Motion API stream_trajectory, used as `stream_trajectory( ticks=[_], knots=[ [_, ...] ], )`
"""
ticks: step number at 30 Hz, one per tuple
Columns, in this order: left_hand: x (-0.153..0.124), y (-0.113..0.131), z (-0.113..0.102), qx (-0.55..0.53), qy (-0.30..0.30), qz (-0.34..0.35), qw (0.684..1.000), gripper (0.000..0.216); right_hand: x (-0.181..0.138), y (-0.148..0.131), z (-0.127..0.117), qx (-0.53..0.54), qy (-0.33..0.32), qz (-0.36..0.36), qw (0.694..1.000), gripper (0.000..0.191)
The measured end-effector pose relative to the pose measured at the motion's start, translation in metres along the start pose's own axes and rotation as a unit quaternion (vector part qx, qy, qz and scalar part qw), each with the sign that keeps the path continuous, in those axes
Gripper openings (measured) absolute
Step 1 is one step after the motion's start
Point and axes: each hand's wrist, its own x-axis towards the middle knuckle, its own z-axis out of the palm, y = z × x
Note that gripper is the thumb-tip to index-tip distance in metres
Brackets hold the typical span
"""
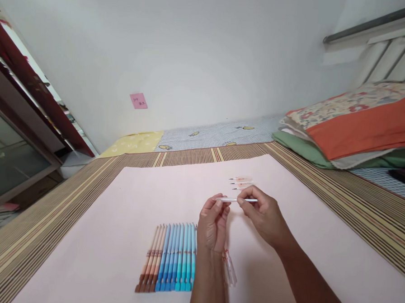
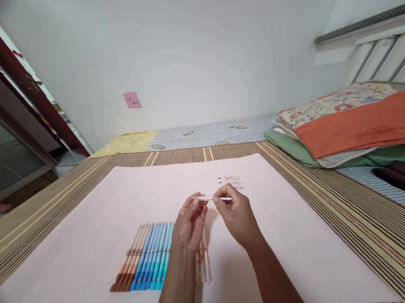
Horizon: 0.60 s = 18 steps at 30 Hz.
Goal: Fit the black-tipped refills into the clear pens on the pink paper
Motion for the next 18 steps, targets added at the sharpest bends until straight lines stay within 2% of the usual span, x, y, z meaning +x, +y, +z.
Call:
stream_trajectory(
  ticks=[8, 14, 18],
  knots=[
    [-0.002, -0.002, 0.004, -0.012, -0.007, -0.006, 1.000, 0.027, -0.002, 0.004, 0.007, 0.026, 0.000, 0.001, 1.000, 0.032],
    [0.002, -0.004, 0.001, -0.040, 0.020, 0.000, 0.999, 0.026, 0.000, 0.004, -0.002, 0.066, -0.010, 0.011, 0.998, 0.042],
    [0.004, -0.004, 0.000, -0.055, 0.043, 0.007, 0.998, 0.024, 0.004, 0.012, -0.008, 0.073, 0.009, 0.044, 0.996, 0.039]
  ],
)
